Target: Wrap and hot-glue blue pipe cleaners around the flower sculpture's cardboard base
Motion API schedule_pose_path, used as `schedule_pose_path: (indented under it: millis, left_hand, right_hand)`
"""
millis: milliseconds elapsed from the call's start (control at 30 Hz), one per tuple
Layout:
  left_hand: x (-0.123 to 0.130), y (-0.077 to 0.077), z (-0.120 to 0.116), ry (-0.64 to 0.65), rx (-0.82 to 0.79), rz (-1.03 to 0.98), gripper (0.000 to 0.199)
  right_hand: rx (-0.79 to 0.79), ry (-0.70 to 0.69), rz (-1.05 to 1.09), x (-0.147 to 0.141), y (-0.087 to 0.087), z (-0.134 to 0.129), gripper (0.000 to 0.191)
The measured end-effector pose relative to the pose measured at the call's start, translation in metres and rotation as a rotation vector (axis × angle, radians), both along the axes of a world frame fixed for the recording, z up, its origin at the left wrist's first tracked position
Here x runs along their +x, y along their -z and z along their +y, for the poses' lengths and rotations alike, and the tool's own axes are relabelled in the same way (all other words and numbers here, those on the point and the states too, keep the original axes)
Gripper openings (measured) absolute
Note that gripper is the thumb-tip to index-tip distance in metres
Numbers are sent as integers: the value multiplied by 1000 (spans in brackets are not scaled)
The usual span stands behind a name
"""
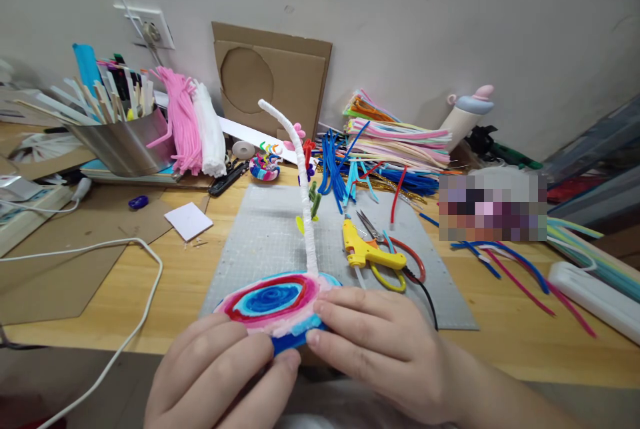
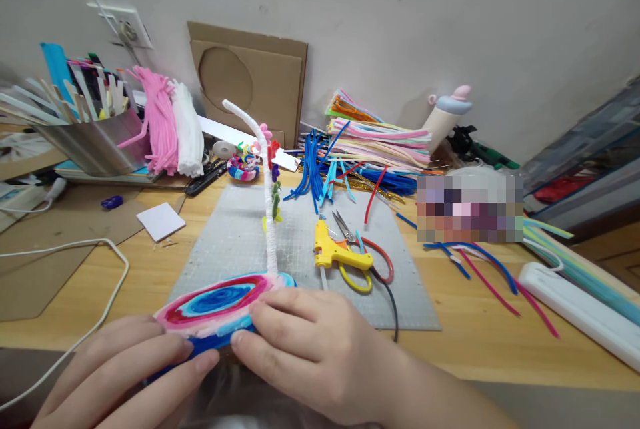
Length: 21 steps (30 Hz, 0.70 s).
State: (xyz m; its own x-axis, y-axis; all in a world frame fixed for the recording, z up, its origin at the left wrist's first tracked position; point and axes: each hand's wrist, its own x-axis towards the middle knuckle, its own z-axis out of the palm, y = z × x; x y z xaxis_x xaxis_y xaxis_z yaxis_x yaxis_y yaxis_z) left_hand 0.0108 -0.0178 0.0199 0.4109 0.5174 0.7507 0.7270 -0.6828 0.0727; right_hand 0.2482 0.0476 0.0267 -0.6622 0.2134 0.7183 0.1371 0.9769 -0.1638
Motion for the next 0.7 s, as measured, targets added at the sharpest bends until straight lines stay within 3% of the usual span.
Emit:
schedule_pose_path:
  millis: [167,700]
  left_hand:
    - [6,0,2,-46,29,23,17]
    - [-3,14,16,101,-54,91,30]
  right_hand:
    - [-2,1,5,1,4,-1,25]
    - [-58,21,21,1,8,0,27]
